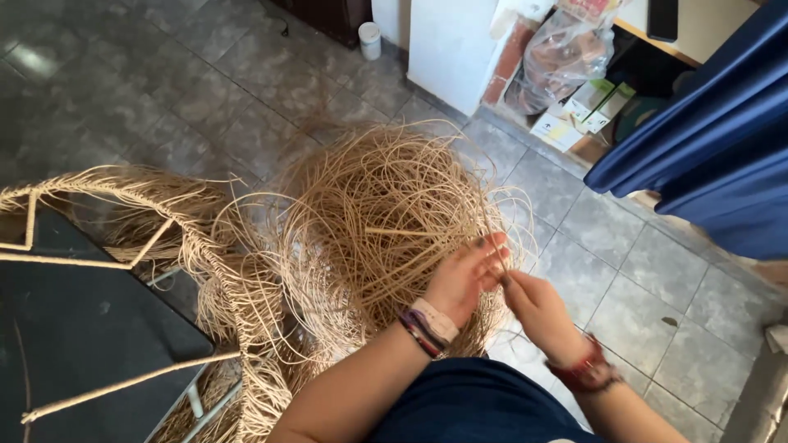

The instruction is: Weaving natural fiber strands around a furniture frame using a weaving needle

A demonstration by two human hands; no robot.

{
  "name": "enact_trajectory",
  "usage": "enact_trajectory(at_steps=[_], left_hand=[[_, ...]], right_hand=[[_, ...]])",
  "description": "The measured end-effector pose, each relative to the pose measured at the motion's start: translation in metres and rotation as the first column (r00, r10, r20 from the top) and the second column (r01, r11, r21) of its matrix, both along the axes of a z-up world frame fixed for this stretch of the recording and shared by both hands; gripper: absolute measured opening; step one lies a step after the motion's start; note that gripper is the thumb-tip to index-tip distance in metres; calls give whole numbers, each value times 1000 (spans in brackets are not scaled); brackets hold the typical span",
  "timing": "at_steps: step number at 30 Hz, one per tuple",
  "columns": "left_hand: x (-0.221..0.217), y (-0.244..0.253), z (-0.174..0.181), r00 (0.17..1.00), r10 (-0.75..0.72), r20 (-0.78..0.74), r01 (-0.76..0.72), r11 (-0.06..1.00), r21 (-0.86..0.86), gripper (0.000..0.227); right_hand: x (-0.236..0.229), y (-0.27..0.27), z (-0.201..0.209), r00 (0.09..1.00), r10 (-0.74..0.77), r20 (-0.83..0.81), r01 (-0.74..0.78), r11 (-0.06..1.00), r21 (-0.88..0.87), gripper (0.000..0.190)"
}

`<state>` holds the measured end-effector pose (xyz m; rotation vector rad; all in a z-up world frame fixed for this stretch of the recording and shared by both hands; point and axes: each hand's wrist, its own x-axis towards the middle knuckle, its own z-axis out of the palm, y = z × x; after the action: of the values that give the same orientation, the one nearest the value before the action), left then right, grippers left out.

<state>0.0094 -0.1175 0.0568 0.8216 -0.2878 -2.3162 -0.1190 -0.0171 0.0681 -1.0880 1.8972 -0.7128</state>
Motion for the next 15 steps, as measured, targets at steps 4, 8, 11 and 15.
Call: enact_trajectory(at_steps=[4,8,11,15], left_hand=[[36,-48,38,981,189,32,-192,975,116,8],[28,-40,55,972,142,188,-124,987,-105,12],[-18,16,9,981,-58,184,66,997,-37,44],[2,-9,17,999,-19,-33,18,999,-36,29]], right_hand=[[-26,42,38,992,127,23,-128,986,103,44],[-37,39,38,993,118,30,-120,988,101,47],[-2,-5,24,987,27,157,-34,998,43,42],[-8,6,26,997,-11,77,14,999,-40,43]])
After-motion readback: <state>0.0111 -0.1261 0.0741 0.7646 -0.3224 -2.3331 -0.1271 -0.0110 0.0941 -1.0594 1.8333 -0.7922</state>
